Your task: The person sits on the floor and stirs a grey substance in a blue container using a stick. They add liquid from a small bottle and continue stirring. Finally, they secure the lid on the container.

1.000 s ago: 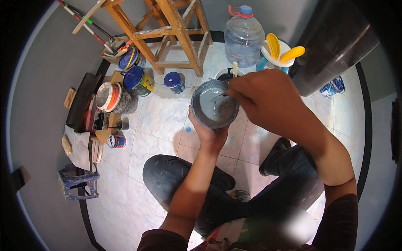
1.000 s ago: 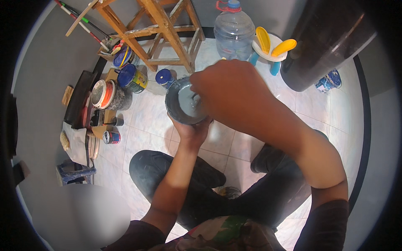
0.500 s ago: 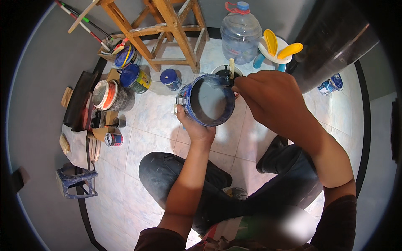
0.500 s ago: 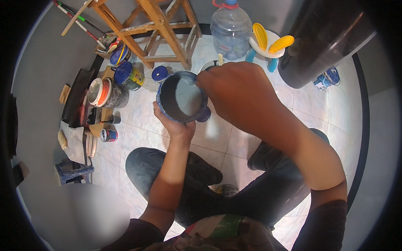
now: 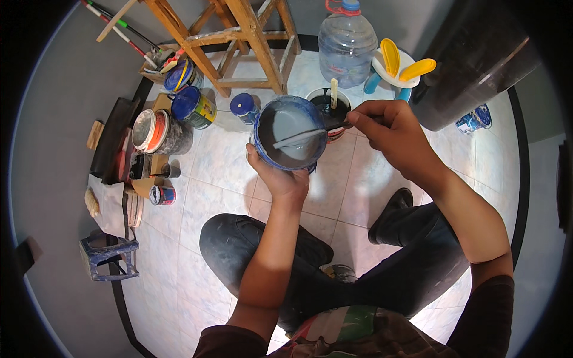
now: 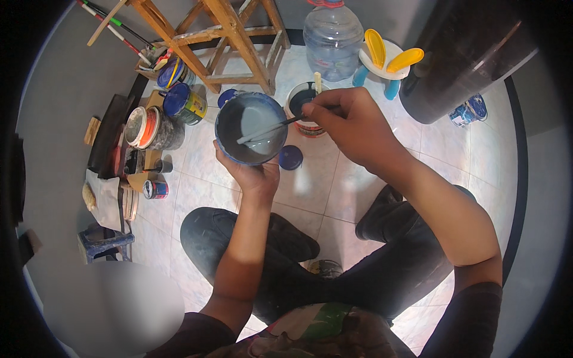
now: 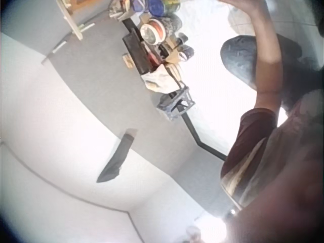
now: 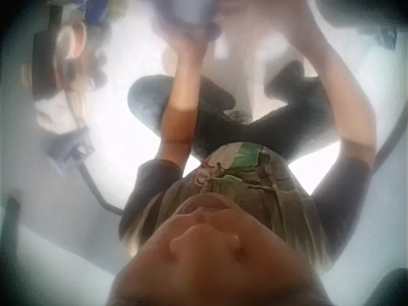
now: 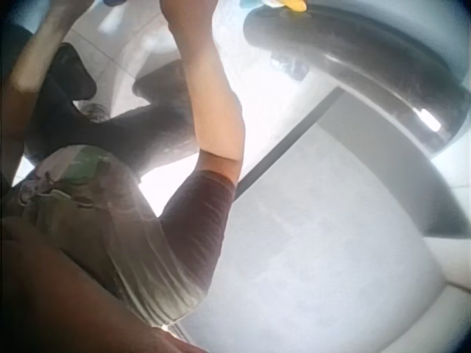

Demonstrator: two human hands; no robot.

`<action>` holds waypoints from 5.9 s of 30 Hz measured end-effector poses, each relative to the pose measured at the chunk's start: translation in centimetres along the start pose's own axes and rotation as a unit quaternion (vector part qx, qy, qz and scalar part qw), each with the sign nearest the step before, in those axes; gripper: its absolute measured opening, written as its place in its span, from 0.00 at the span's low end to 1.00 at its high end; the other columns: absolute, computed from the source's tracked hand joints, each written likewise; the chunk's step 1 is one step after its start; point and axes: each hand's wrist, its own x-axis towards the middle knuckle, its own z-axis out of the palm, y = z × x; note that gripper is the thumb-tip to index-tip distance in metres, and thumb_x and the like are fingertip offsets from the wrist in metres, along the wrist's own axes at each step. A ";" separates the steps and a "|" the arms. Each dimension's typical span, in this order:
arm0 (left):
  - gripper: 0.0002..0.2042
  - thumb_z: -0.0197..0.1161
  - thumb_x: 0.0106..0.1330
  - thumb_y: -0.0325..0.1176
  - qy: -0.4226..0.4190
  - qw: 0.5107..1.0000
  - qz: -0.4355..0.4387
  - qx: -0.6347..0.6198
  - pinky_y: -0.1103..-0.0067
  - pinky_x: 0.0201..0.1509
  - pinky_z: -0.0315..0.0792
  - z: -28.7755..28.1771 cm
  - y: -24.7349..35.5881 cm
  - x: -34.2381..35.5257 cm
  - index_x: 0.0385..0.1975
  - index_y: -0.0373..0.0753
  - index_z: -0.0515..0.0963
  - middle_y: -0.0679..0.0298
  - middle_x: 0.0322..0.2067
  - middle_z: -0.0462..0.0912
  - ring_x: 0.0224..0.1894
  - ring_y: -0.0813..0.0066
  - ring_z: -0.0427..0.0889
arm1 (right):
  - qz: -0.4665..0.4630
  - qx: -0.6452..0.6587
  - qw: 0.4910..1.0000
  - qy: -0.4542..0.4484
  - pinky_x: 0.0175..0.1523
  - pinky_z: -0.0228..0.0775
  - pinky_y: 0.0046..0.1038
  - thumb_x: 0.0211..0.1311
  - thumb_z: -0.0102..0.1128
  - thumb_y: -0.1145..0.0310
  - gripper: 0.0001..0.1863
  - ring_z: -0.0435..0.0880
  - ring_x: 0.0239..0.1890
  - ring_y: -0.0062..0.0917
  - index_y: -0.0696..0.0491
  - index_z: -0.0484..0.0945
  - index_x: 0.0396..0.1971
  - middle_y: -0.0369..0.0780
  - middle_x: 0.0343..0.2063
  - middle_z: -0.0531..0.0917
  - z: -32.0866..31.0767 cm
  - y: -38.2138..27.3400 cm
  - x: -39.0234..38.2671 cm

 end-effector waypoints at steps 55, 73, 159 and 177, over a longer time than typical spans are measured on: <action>0.39 0.49 0.74 0.72 0.015 0.989 -0.128 -0.076 0.53 0.75 0.69 -0.1 -0.1 -1.2 0.71 0.46 0.73 0.59 0.68 0.78 0.70 0.59 0.76 | -0.328 -0.353 0.876 -0.029 0.41 0.73 0.34 0.62 0.66 0.84 0.09 0.81 0.32 0.36 0.61 0.87 0.41 0.46 0.33 0.86 0.1 -3.8 -0.7; 0.39 0.51 0.73 0.72 0.015 0.988 -0.139 -0.072 0.55 0.75 0.70 -0.1 0.7 -1.4 0.72 0.48 0.71 0.59 0.70 0.74 0.71 0.59 0.75 | -0.315 -0.405 0.854 -0.081 0.44 0.75 0.30 0.57 0.63 0.88 0.14 0.83 0.36 0.35 0.61 0.87 0.42 0.46 0.34 0.87 -3.4 -8.3 -2.3; 0.36 0.63 0.70 0.66 0.130 0.983 -0.012 -0.130 0.59 0.65 0.84 -0.5 10.9 2.1 0.69 0.46 0.73 0.56 0.61 0.80 0.62 0.48 0.81 | -0.149 -0.033 0.979 0.137 0.63 0.76 0.43 0.53 0.84 0.58 0.44 0.85 0.57 0.46 0.57 0.71 0.67 0.51 0.57 0.83 25.9 27.5 17.9; 0.39 0.54 0.70 0.73 0.093 0.982 -0.120 -0.114 0.54 0.72 0.74 3.3 1.9 -2.8 0.73 0.54 0.69 0.60 0.70 0.72 0.71 0.56 0.74 | -0.387 -0.269 0.882 -0.015 0.51 0.81 0.35 0.46 0.81 0.61 0.41 0.90 0.45 0.39 0.54 0.70 0.59 0.46 0.44 0.86 -2.1 -5.2 1.4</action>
